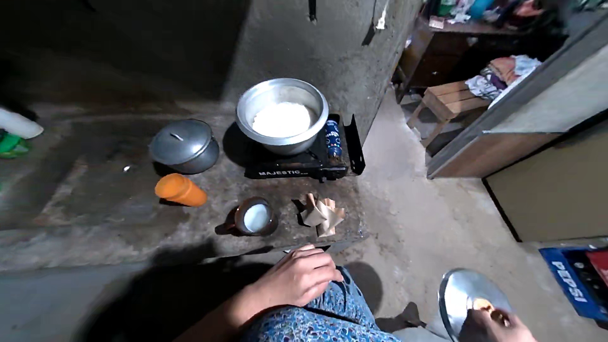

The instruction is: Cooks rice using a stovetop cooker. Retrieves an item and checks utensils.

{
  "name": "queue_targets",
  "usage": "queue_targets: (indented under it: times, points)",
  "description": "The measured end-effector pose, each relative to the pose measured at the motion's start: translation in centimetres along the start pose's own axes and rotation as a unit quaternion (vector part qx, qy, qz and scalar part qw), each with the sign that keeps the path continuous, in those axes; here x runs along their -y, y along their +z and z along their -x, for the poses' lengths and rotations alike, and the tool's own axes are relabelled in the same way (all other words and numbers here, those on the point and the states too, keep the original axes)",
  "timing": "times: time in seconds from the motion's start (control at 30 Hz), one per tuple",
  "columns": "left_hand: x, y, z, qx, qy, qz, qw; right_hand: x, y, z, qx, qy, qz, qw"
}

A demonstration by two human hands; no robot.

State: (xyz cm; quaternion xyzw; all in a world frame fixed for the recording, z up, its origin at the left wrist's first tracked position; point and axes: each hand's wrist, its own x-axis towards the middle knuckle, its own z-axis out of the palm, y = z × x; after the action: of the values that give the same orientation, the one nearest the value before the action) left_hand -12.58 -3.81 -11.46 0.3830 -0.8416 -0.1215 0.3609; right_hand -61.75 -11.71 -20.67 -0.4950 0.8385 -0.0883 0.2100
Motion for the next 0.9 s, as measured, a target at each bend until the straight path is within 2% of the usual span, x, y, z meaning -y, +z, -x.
queue_targets:
  times: [0.07,0.17,0.33,0.47,0.6,0.73,0.9]
  points:
    - [0.6,-2.5,1.8,-0.029,-0.018,-0.022,0.999,6.3,-1.6,-0.3,-0.043,-0.142,-0.026,0.989]
    - [1.8,-6.2,5.0,-0.082,-0.058,-0.041,0.994,17.9,-3.7,0.8,-0.092,-0.330,-0.051,0.938]
    - [3.9,-11.1,11.0,-0.137,-0.128,-0.064,0.980,37.7,-6.0,6.5,-0.096,-0.497,-0.051,0.861]
    - [5.2,-13.5,14.8,-0.166,-0.173,-0.070,0.968,51.1,-5.2,10.3,-0.056,-0.519,0.000,0.853]
    - [6.6,-14.7,18.2,-0.162,-0.195,-0.092,0.963,60.9,-1.4,12.5,-0.003,-0.552,0.032,0.833]
    - [7.4,-15.9,20.6,-0.147,-0.205,-0.098,0.963,66.2,2.9,13.5,0.038,-0.530,0.078,0.843]
    - [8.0,-17.4,22.4,-0.147,-0.224,-0.094,0.959,68.3,6.0,13.5,0.057,-0.504,0.123,0.853]
